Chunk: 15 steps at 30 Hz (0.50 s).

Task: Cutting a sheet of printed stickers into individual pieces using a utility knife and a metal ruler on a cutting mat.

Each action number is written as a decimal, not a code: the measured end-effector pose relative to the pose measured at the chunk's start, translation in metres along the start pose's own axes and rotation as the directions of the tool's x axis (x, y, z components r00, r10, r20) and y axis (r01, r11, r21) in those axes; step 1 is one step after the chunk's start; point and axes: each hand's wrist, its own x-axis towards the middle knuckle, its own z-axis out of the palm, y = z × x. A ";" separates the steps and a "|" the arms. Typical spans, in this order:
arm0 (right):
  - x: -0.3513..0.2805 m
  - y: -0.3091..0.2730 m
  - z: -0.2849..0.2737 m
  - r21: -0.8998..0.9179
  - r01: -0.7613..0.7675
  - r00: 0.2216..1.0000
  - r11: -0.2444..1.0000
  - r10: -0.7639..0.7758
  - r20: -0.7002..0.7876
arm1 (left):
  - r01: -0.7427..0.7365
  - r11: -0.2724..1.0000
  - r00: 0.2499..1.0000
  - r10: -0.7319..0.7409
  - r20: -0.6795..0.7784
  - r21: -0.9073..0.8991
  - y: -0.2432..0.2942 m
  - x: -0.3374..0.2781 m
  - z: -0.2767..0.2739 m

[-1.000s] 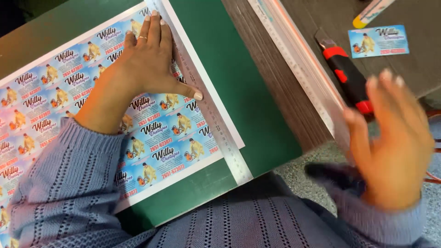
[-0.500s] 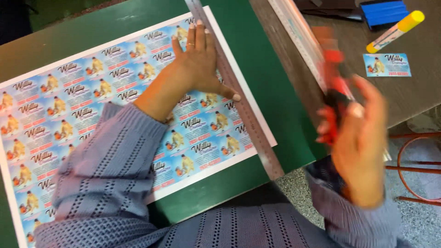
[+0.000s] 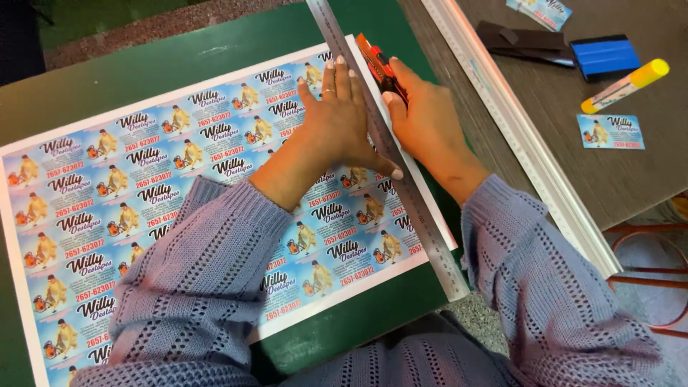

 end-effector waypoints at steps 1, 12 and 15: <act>0.001 0.000 0.001 0.000 -0.005 1.000 1.000 0.005 0.007 | -0.002 1.000 1.000 0.002 0.007 -0.005 0.000 0.000 0.000; 0.006 -0.012 0.004 -0.032 0.000 0.999 0.999 0.001 0.032 | 0.002 0.998 1.000 -0.001 -0.017 0.070 0.000 0.004 0.001; 0.007 -0.012 0.004 -0.066 -0.015 0.999 0.998 0.017 0.039 | -0.003 0.998 0.999 0.005 -0.034 0.062 -0.001 0.006 0.004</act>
